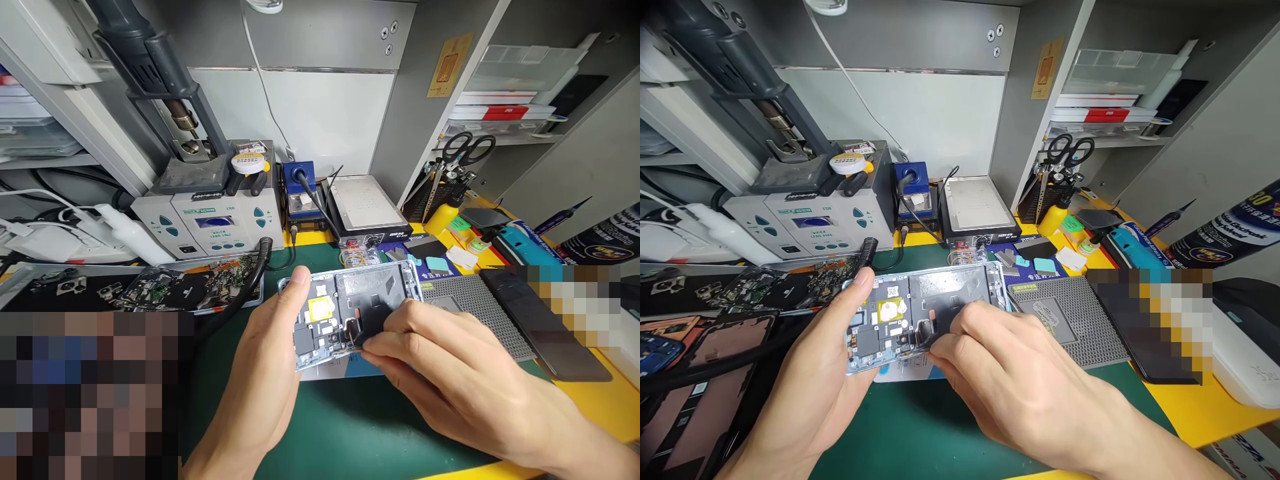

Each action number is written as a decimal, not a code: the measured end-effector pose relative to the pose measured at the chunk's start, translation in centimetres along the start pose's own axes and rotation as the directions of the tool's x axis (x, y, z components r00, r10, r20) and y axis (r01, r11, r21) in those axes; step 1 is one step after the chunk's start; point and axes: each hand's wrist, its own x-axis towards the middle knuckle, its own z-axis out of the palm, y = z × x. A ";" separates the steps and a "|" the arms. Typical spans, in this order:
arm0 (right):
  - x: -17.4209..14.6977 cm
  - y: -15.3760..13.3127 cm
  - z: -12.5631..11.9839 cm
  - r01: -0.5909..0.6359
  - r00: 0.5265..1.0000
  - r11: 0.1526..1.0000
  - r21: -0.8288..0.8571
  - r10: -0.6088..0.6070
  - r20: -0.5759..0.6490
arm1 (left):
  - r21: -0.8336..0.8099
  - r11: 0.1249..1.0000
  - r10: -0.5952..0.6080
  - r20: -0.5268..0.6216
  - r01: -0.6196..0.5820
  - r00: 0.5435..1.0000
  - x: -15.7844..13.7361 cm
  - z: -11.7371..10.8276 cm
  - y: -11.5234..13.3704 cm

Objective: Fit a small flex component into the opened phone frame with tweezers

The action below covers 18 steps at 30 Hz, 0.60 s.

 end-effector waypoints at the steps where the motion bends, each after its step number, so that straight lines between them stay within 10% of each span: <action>1: 0.0 -0.1 0.0 0.000 1.000 1.000 -0.008 0.000 0.002 | 0.009 1.000 0.004 -0.015 -0.004 1.000 0.0 0.1 0.0; 9: -0.2 -0.1 0.2 -0.004 1.000 1.000 0.014 0.004 0.019 | 0.019 0.999 -0.030 -0.044 0.030 0.999 0.0 0.6 0.3; 18: 0.0 0.1 -0.4 -0.043 0.998 0.998 0.048 0.045 -0.035 | 0.021 0.993 -0.114 0.302 0.113 0.946 -0.4 -1.4 0.7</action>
